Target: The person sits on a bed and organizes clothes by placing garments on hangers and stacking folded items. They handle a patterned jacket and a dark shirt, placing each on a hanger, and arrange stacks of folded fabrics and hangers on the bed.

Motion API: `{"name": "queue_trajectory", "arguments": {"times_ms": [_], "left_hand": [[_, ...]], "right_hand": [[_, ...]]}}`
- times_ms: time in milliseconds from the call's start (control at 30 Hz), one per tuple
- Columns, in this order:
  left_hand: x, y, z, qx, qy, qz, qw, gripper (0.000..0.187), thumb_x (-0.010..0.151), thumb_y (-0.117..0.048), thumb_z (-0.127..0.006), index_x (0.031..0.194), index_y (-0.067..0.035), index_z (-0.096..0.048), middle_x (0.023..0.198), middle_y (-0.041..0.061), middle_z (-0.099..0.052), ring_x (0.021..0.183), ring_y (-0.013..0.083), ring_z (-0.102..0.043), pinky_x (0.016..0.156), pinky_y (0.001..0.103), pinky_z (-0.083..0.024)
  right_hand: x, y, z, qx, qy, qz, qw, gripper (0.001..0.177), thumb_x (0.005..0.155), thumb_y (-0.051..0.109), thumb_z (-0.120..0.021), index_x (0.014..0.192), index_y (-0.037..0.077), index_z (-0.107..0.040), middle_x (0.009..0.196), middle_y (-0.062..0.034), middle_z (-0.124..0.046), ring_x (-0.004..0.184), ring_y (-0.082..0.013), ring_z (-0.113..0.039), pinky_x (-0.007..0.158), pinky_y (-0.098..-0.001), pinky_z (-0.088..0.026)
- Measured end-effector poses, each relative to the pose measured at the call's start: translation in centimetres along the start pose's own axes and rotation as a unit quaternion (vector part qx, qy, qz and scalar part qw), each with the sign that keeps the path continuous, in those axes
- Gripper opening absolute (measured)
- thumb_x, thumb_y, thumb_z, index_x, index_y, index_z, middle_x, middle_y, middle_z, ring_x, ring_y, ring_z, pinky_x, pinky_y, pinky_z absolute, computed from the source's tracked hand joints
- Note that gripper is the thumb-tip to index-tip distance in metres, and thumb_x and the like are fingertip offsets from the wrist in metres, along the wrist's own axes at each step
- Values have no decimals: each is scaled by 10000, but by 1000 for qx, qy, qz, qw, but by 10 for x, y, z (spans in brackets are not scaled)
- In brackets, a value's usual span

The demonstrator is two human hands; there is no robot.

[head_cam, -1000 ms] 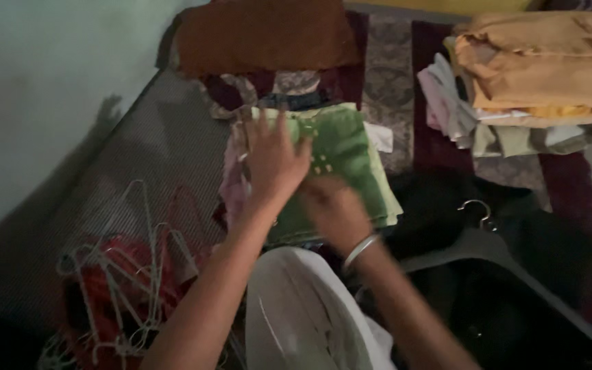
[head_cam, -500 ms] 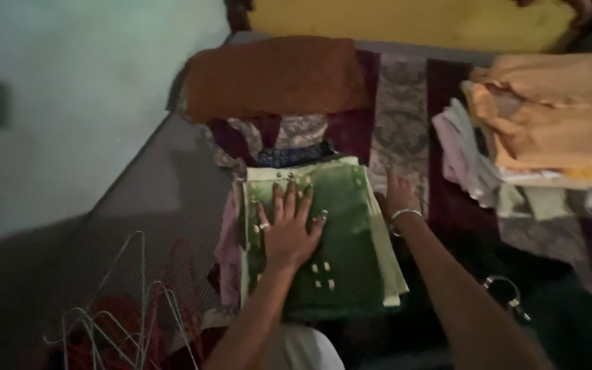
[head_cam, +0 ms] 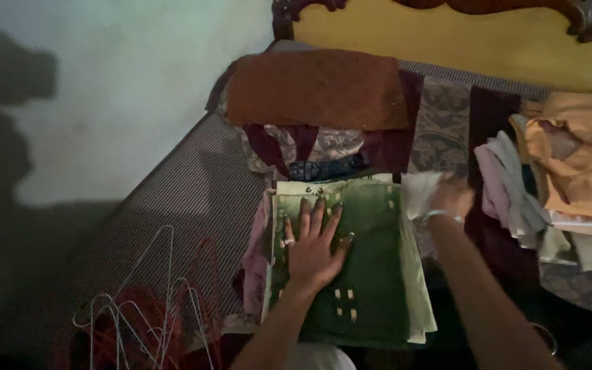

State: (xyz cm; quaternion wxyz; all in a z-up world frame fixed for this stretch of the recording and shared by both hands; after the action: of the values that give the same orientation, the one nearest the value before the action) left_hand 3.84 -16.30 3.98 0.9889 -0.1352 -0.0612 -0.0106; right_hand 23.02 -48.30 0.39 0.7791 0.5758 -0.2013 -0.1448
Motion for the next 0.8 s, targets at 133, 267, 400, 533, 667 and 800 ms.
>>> {"name": "queue_trajectory", "arguments": {"times_ms": [133,267,400,533,667,800], "left_hand": [[4,-4,-4,-6,57,30,998,704,985,-634,-420,1599,-331,-257,1709,31,-102,1572,301,5,1220,649,28],[8,-6,-11,-4,68,17,998,740,969,-648,-449,1599,-334,-221,1724,37,-80,1574,315,16,1200,658,-17],[12,-14,15,-21,53,10,998,934,892,-632,-619,1615,-286,-138,1679,88,-143,1550,390,-93,1195,669,-66],[6,-6,78,-321,-19,19,947,956,846,-536,-675,1559,-193,-139,1558,132,-244,1409,387,-241,1109,627,-178],[-20,63,133,-492,-102,80,861,861,843,-461,-678,1482,-146,-195,1451,151,-293,1291,374,-302,1019,592,-243],[-50,184,160,-519,-203,192,808,767,839,-385,-682,1405,-99,-250,1344,169,-341,1172,361,-362,928,557,-308]], "right_hand": [[74,128,62,155,-22,157,975,217,998,151,-554,1125,69,-709,1036,-80,-711,923,-204,-681,774,-323,-576],[72,233,53,-76,122,349,926,195,1042,54,-561,1097,-37,-725,1004,-123,-696,898,-240,-651,783,-355,-518],[-16,245,11,-60,283,237,927,285,1010,216,-631,1174,-7,-701,982,-79,-718,864,-210,-641,769,-356,-513],[-145,240,-1,127,471,95,868,331,1008,262,-640,1195,-1,-711,1019,-94,-726,919,-160,-664,844,-323,-529],[-272,255,-3,141,608,183,760,251,1006,215,-629,1124,10,-714,1053,-62,-733,955,-153,-665,870,-314,-545],[-301,251,-10,85,587,242,768,231,1074,227,-589,1160,41,-696,1038,-55,-700,976,-143,-648,895,-306,-546]]}}
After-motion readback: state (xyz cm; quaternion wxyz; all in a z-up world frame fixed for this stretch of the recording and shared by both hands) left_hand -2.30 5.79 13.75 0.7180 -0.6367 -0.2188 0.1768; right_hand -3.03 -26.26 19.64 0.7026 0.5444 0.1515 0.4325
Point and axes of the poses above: each hand's wrist, its own x-axis towards the middle knuckle, its own z-axis out of the back of the hand, y = z × x, the point moved 9 cm from there along x, towards the middle knuckle
